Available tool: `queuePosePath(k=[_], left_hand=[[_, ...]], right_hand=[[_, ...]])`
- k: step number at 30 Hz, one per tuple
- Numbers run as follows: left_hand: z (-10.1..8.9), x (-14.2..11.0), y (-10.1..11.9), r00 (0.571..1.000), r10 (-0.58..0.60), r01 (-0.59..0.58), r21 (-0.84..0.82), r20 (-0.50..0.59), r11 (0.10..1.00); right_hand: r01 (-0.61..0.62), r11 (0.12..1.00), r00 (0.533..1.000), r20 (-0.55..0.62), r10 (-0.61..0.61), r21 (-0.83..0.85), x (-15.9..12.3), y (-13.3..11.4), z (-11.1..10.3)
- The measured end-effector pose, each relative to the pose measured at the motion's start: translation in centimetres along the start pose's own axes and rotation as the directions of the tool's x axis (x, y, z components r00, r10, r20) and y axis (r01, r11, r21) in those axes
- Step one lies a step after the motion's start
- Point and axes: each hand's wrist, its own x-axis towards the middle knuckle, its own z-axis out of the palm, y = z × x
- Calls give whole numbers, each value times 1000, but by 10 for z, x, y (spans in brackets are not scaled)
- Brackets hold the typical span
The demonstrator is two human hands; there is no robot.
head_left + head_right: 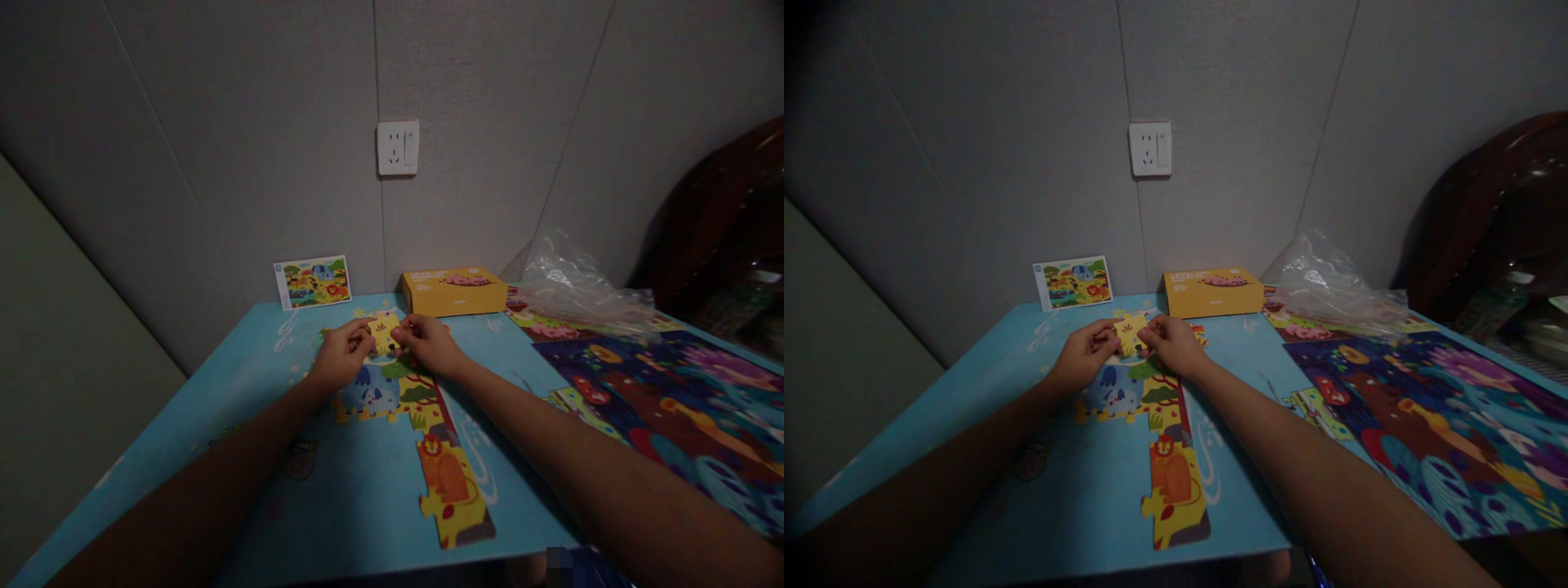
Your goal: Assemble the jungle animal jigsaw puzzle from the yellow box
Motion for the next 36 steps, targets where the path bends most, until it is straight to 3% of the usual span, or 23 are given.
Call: queuePosePath(k=[8, 25, 36], left_hand=[[-6, 0, -4, 993, 111, -117, 281, 36, 953], [-8, -1, 5, 995, 100, -93, 287, -10, 954], [-8, -2, 4, 994, 106, -103, 295, 8, 950]], right_hand=[[80, 965, 995, 75, -63, -248, -3, -3, -4], [49, 883, 997, 81, -12, -467, -7, -17, -8], [42, 864, 995, 101, 10, -502, -10, -22, -10]])
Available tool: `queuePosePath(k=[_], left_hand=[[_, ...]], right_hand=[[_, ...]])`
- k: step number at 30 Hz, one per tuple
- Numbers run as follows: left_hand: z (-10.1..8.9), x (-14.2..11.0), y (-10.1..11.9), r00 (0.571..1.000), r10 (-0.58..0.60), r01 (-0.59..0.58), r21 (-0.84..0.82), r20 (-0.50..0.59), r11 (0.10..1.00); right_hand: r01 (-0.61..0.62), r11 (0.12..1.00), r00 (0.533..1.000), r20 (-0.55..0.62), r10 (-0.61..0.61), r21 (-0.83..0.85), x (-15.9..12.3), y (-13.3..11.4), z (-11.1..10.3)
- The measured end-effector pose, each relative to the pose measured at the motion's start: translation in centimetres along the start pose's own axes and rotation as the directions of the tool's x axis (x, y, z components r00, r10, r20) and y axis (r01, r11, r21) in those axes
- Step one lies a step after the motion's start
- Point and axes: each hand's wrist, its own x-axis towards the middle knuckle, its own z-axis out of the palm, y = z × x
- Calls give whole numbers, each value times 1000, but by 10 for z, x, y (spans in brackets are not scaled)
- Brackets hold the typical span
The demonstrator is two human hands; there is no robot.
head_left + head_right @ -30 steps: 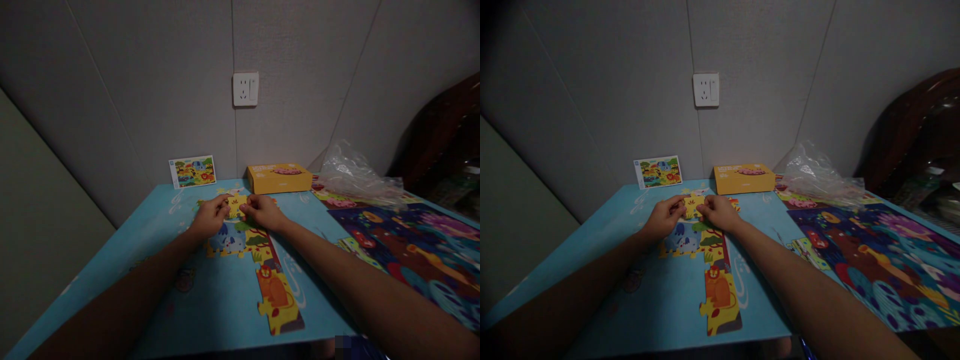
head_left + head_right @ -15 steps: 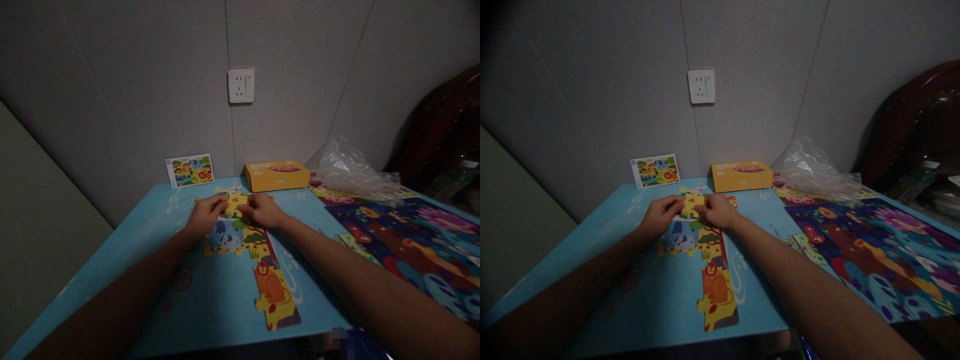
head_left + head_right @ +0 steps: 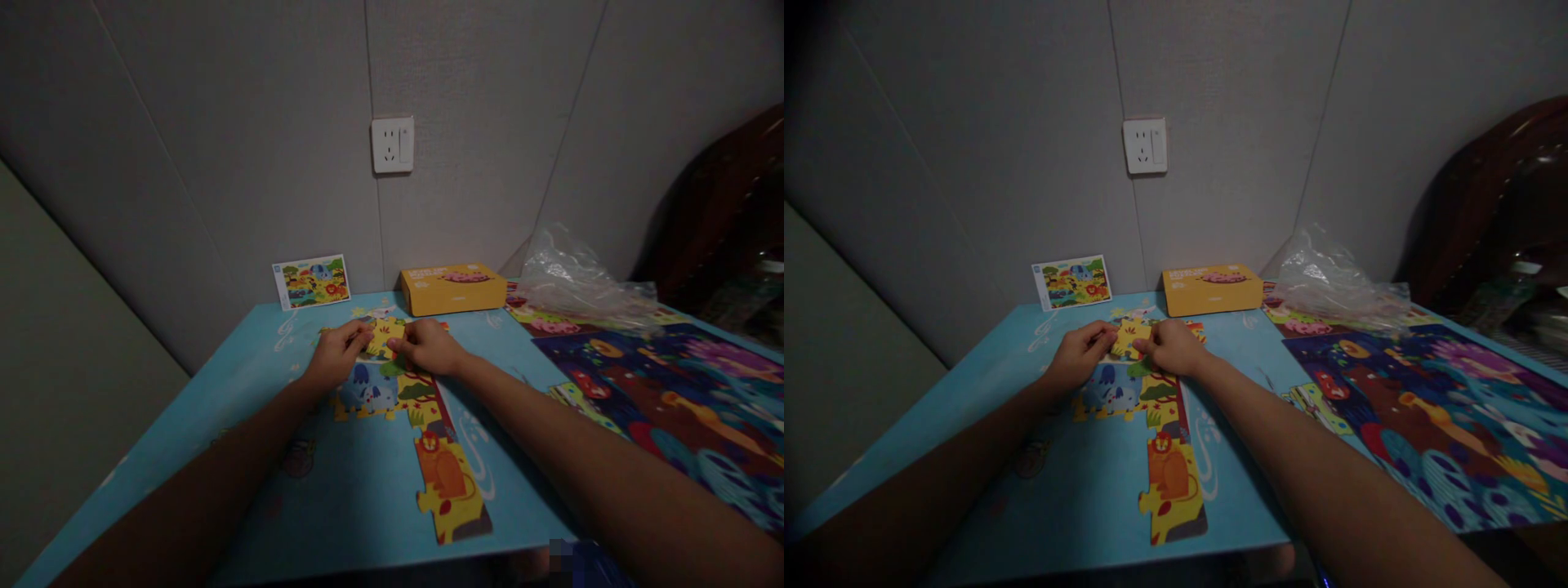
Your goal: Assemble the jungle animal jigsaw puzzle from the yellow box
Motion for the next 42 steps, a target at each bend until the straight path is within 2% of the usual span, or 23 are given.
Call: queuePosePath(k=[13, 31, 34, 37, 40, 42], left_hand=[[1, 0, -1, 999, -40, 40, -30, 16, 999], [1, 0, -1, 998, -63, 64, -65, 18, 996], [1, 1, -1, 997, -73, 73, -116, 10, 991], [-2, 4, -6, 997, -67, 63, -144, -23, 988], [-8, 9, -17, 980, -130, 118, -88, -153, 989], [-12, 12, -26, 954, -185, 184, -26, -237, 983]], right_hand=[[5, 998, 1000, 6, -6, 63, 0, 2, 1], [14, 999, 999, 35, -16, 45, -1, 1, 0], [30, 996, 1000, -6, -29, 79, 1, 2, 3], [63, 991, 989, -140, -46, 121, 7, 6, 3], [13, 997, 958, -288, 10, 78, 15, 17, -2], [-22, 999, 944, -327, 34, 41, 17, 25, -7]])
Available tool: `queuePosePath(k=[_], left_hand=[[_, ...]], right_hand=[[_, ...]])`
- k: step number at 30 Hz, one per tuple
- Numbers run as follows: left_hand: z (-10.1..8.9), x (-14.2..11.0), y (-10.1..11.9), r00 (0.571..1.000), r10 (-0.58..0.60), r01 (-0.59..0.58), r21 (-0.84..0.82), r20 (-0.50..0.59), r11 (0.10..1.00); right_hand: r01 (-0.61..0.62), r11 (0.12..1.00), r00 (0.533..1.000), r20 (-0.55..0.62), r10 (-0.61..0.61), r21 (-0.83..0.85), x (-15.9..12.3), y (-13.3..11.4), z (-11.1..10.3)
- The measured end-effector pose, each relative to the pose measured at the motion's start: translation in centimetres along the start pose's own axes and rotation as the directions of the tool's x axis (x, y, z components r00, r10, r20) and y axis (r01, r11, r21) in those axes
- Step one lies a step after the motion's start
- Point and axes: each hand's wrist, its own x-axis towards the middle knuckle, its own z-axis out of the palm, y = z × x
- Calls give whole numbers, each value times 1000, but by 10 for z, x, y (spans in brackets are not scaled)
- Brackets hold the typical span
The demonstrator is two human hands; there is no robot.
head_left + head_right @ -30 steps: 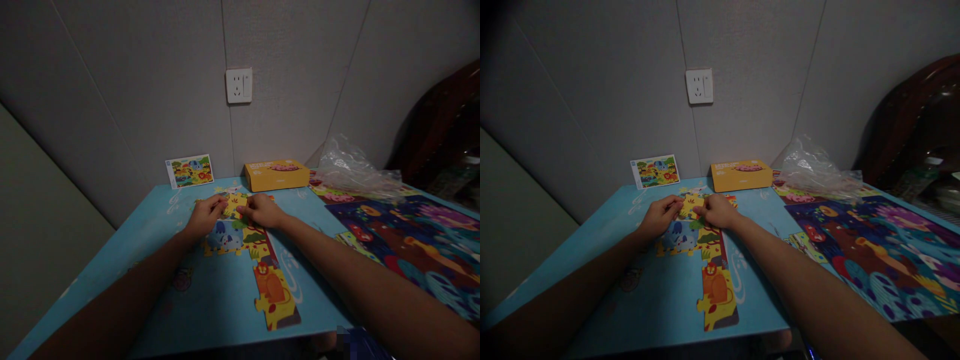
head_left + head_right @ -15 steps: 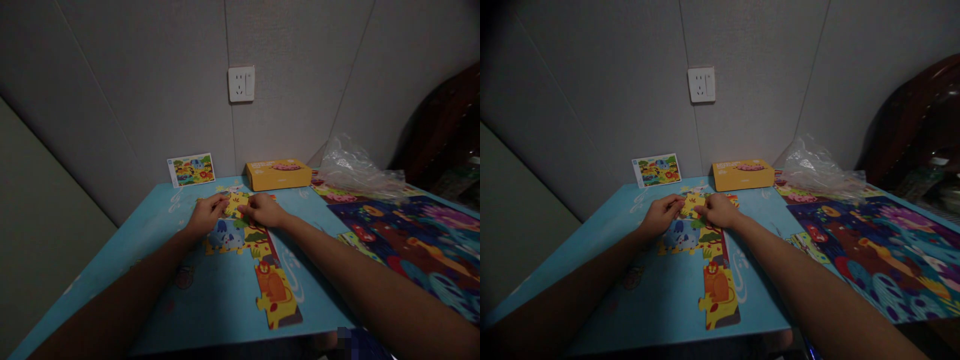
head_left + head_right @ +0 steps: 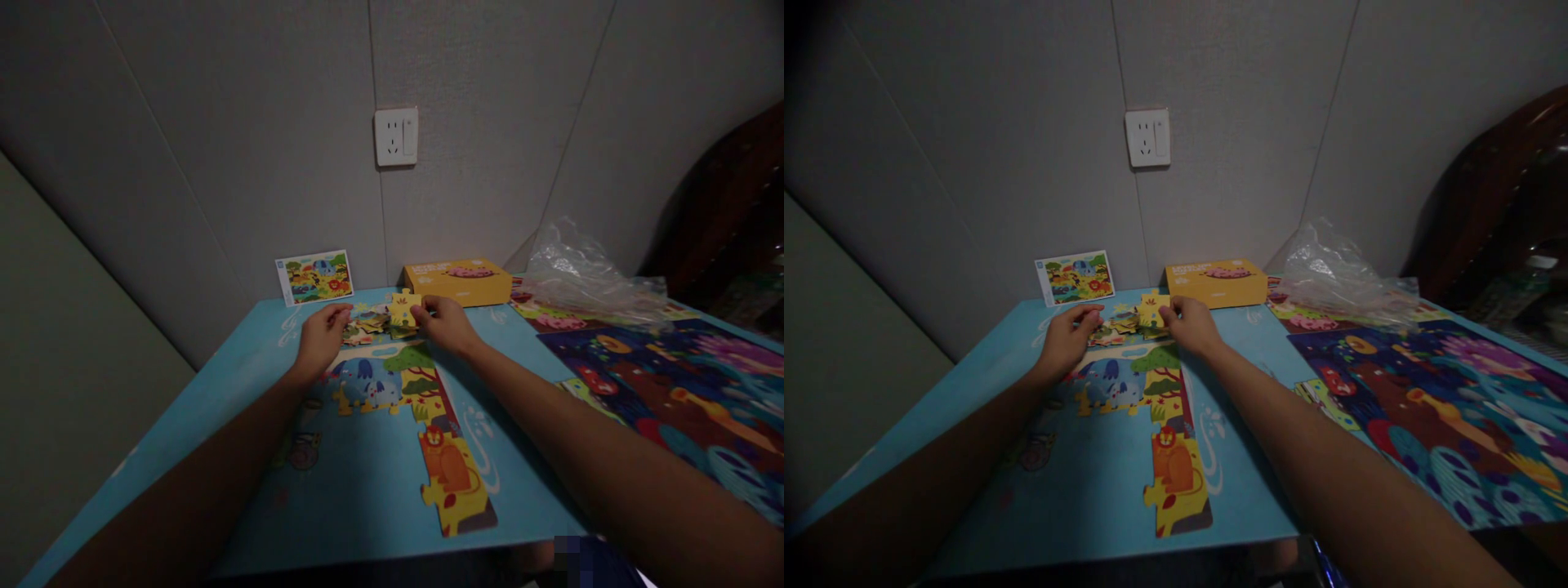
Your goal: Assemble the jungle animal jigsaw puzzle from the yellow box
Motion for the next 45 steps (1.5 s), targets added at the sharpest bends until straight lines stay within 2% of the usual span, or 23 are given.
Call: queuePosePath(k=[2, 5, 9, 11, 15, 22, 40, 45], left_hand=[[-2, 3, -5, 1000, -9, 11, 98, -24, 995], [-1, 1, -2, 998, 65, -67, 195, 16, 978], [2, -8, 9, 961, 218, -240, 122, 173, 963], [3, -11, 13, 939, 247, -273, 82, 238, 959], [4, -11, 13, 929, 262, -290, 76, 260, 954], [4, -12, 15, 924, 267, -294, 63, 275, 954], [5, -13, 14, 913, 257, -282, 34, 318, 959], [3, -14, 17, 887, 278, -300, 3, 368, 954]], right_hand=[[6, 1000, 1000, 9, -6, -14, 1, 5, -2], [34, 999, 997, 64, -35, 25, -1, 4, -1], [64, 993, 987, 140, -77, 99, -6, -6, 4], [69, 989, 980, 179, -92, 129, -8, -10, 5], [64, 985, 970, 222, -99, 163, -9, -8, 7], [4, 967, 976, 208, -59, 256, -5, -1, 11], [-11, 977, 973, 228, -39, 213, -6, -2, 10], [-10, 975, 975, 218, -39, 220, -5, 1, 11]])
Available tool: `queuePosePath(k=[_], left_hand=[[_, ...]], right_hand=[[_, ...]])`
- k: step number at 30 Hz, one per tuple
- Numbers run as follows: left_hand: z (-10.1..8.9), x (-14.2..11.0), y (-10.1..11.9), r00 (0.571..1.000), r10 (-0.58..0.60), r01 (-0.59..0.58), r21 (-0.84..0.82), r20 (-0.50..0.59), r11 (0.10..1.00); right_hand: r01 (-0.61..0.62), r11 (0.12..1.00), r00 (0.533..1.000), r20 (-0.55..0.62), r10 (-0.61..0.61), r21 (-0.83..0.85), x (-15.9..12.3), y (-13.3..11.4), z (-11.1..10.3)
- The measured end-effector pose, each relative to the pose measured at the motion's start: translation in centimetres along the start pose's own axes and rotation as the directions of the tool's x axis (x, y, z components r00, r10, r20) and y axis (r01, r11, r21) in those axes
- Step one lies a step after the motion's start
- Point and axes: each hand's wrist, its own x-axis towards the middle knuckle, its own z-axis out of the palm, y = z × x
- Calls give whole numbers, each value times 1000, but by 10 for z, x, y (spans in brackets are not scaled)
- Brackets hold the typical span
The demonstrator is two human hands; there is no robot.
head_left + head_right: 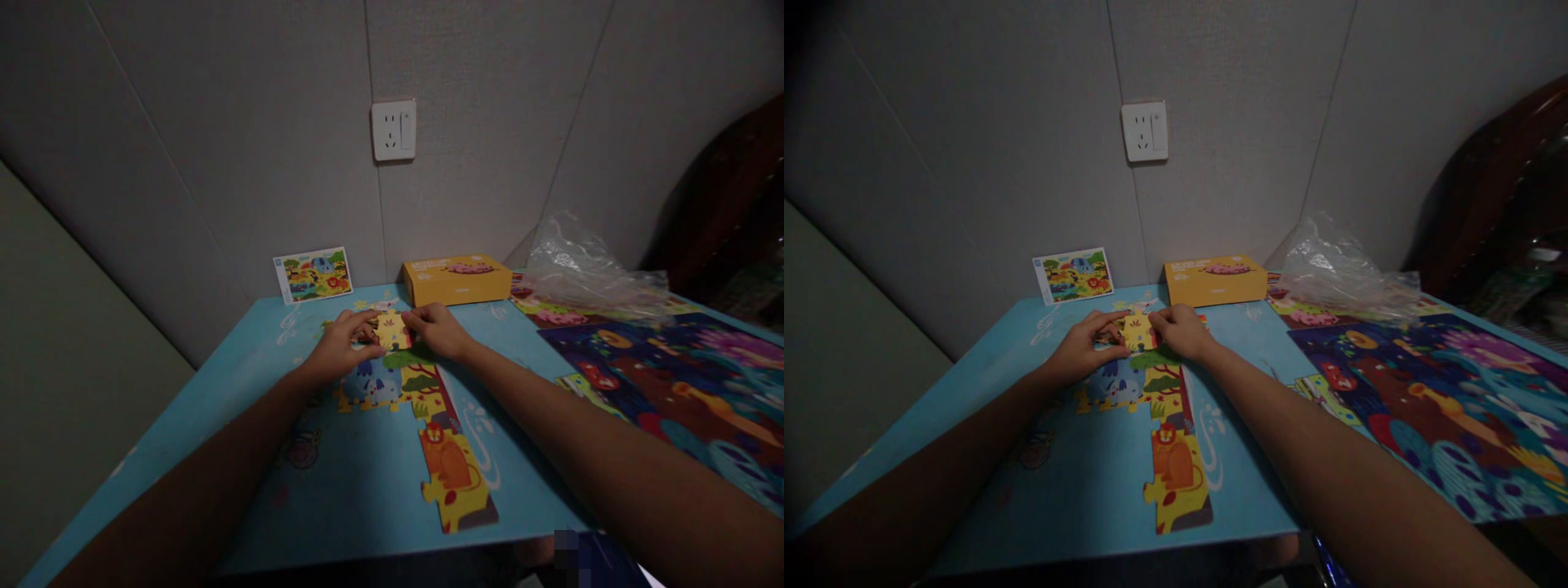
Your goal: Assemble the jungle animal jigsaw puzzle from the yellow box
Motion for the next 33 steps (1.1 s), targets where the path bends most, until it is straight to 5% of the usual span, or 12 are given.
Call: queuePosePath(k=[8, 15, 19, 26, 33], left_hand=[[0, 0, 0, 1000, 21, -21, -47, -4, 999], [4, -2, 14, 982, -183, 185, -433, 47, 882], [5, -2, 14, 982, -162, 189, -543, 98, 818], [8, 2, 5, 967, -256, 205, -558, -14, 804], [1, 2, 11, 972, -226, 147, -571, -69, 808]], right_hand=[[72, 997, 997, 14, -71, -26, -1, 0, 2], [108, 994, 994, 7, -108, -17, 0, -4, 2], [141, 989, 987, 69, -144, 54, -3, -8, 3], [87, 958, 951, 265, -162, 275, -11, -16, 0], [102, 925, 994, -8, -107, 366, -3, -10, 0]])
